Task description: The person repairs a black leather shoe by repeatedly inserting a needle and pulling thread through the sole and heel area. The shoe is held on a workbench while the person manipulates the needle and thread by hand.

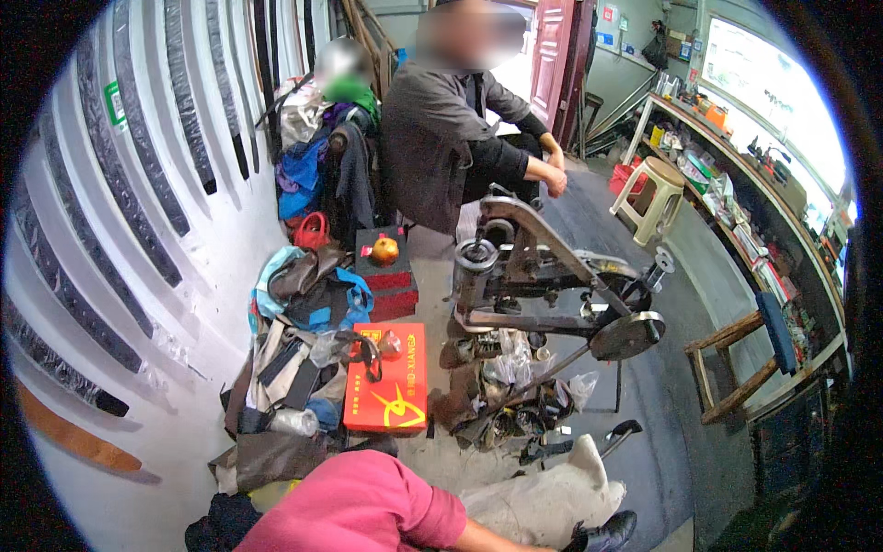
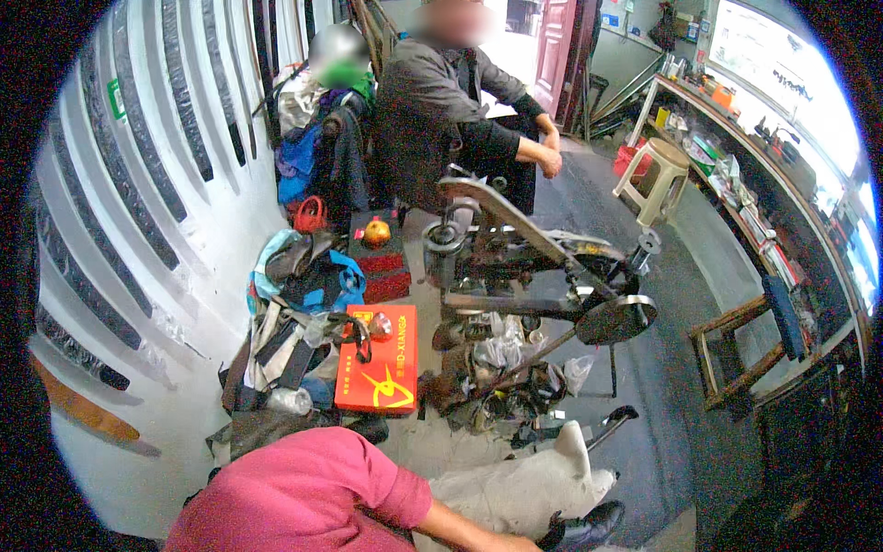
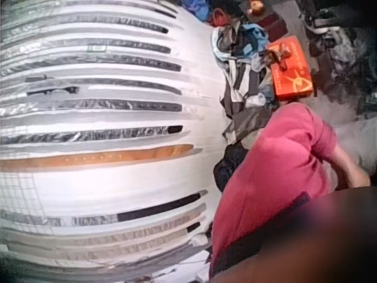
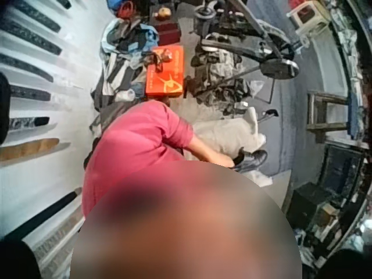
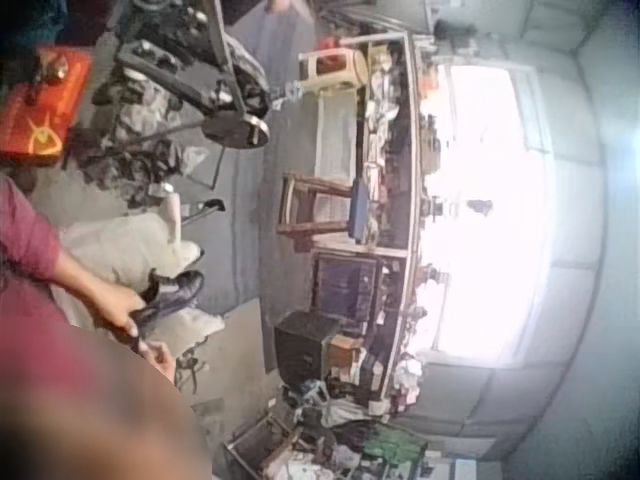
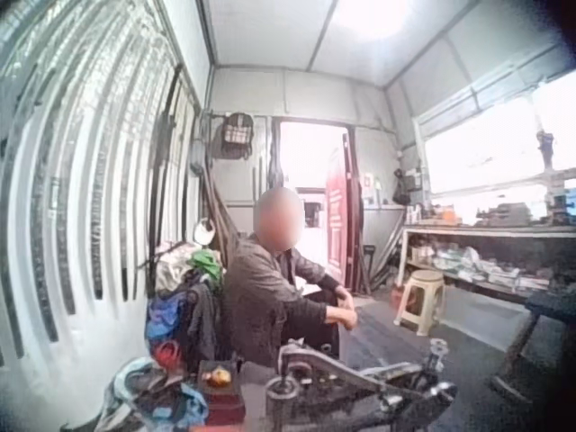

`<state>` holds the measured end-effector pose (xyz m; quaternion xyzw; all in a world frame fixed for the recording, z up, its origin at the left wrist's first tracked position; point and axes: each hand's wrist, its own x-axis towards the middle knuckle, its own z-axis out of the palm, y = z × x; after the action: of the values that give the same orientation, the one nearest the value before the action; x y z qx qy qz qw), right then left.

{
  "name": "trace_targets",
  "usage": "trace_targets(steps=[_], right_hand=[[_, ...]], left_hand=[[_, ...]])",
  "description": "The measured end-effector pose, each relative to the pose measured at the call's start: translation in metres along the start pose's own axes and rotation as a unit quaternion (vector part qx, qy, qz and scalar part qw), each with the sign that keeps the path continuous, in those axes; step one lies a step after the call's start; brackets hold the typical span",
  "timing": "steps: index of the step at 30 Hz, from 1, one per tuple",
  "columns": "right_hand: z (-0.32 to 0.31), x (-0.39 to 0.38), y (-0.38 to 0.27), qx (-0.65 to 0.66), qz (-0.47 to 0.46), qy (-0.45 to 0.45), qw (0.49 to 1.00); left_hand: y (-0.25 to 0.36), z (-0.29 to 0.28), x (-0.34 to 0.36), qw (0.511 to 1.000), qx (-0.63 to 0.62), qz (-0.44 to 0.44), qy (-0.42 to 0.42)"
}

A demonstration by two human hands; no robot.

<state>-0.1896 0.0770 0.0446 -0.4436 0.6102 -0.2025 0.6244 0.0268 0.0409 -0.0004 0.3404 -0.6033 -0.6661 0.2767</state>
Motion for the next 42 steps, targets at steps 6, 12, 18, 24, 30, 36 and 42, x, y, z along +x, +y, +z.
trace_targets(steps=[6,12,18,24,30,36,42], right_hand=[[0.008,-0.008,-0.006,-0.043,-0.026,0.007,0.999],[0.01,-0.009,-0.004,-0.032,-0.009,0.011,0.999],[0.006,-0.005,0.008,-0.01,-0.033,0.009,0.999],[-0.006,0.004,0.026,0.003,-0.066,-0.004,0.998],[-0.017,0.014,0.045,0.058,-0.052,-0.012,0.997],[-0.018,0.011,0.054,0.06,-0.121,-0.023,0.991],[-0.016,0.01,0.05,0.095,-0.13,-0.028,0.987]], left_hand=[[-0.017,0.0,-0.017,0.991,-0.072,0.053,0.101],[-0.006,-0.079,-0.074,0.881,0.12,0.143,0.435],[0.027,-0.146,-0.133,0.653,-0.292,0.383,0.585],[0.018,-0.099,-0.1,0.813,-0.337,0.179,0.44],[0.041,-0.075,-0.072,0.879,-0.13,0.216,0.404],[0.101,-0.095,-0.082,0.769,-0.041,0.4,0.497],[0.14,-0.105,-0.107,0.712,-0.01,0.481,0.512]])
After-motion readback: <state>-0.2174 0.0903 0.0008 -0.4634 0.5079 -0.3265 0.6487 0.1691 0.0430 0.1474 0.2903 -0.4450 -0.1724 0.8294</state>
